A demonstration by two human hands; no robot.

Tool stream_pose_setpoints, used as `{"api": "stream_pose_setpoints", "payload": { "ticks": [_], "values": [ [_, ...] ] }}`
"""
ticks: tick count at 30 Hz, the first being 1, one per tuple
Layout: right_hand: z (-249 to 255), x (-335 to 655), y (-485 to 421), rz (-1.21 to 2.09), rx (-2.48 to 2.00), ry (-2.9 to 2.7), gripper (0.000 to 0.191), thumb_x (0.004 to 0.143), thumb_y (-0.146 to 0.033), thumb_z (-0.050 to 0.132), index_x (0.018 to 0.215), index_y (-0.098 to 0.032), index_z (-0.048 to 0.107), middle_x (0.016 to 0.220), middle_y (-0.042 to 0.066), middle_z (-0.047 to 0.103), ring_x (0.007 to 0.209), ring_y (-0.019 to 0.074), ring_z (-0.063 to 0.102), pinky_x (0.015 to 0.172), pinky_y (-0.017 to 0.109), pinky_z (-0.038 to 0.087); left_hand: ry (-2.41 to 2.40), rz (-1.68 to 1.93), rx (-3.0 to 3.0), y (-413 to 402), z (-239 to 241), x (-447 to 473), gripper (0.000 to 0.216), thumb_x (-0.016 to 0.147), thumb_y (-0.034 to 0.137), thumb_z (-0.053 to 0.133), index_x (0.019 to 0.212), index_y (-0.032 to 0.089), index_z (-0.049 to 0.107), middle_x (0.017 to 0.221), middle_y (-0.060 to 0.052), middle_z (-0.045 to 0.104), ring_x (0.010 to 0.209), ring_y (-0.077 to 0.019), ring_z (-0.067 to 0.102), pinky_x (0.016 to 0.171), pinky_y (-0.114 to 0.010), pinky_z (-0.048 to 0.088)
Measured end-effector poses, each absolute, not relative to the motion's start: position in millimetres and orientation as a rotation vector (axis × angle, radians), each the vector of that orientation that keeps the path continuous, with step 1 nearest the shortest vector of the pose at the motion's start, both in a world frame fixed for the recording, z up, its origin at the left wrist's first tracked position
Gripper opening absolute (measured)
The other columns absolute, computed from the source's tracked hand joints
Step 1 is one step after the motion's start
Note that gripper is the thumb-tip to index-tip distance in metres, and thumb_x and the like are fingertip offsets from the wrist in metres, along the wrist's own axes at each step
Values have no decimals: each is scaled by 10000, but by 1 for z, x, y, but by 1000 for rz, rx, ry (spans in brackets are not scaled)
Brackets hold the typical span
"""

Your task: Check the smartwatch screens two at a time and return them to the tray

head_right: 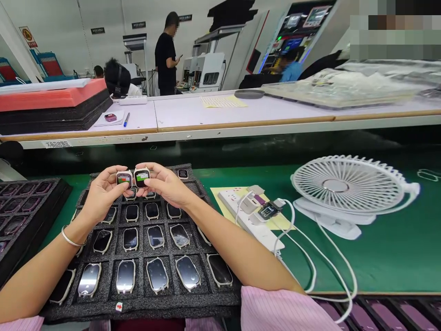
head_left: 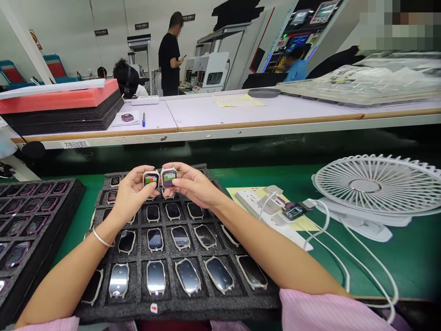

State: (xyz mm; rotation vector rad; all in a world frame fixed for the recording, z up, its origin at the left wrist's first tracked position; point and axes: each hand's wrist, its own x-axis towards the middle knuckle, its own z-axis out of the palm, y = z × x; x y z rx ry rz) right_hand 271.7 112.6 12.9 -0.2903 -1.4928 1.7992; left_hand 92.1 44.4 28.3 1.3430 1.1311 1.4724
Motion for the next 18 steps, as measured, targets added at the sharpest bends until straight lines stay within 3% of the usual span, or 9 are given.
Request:
{"api": "stream_pose_setpoints", "payload": {
  "ticks": [6, 13, 18],
  "values": [
    [11, 273, 113, 1791, -276, -1505, 409, 769, -164, 683, 1155, -203, 553, 856, -16, 692, 681, 128, 705, 639, 252, 535, 1101, 1455, 1345, 42, 29, 91, 397, 721, 213, 700, 1100, 166, 590, 910, -15, 697, 595, -106, 698, 621, -239, 600],
    [9, 270, 113, 1760, -327, -1503, 336, 808, -285, 720, 1094, -197, 566, 815, -23, 676, 608, 108, 677, 577, 236, 528, 1113, 1433, 1342, 42, 26, 91, 376, 742, 267, 717, 1084, 165, 602, 920, -19, 699, 598, -113, 700, 616, -254, 611],
    [6, 272, 114, 1728, -315, -1554, 389, 789, -258, 737, 1123, -203, 544, 820, -27, 666, 642, 106, 678, 603, 229, 528, 1096, 1412, 1342, 41, 25, 89, 407, 764, 300, 710, 1131, 171, 592, 966, -36, 704, 630, -136, 715, 654, -286, 616]
  ]
}}
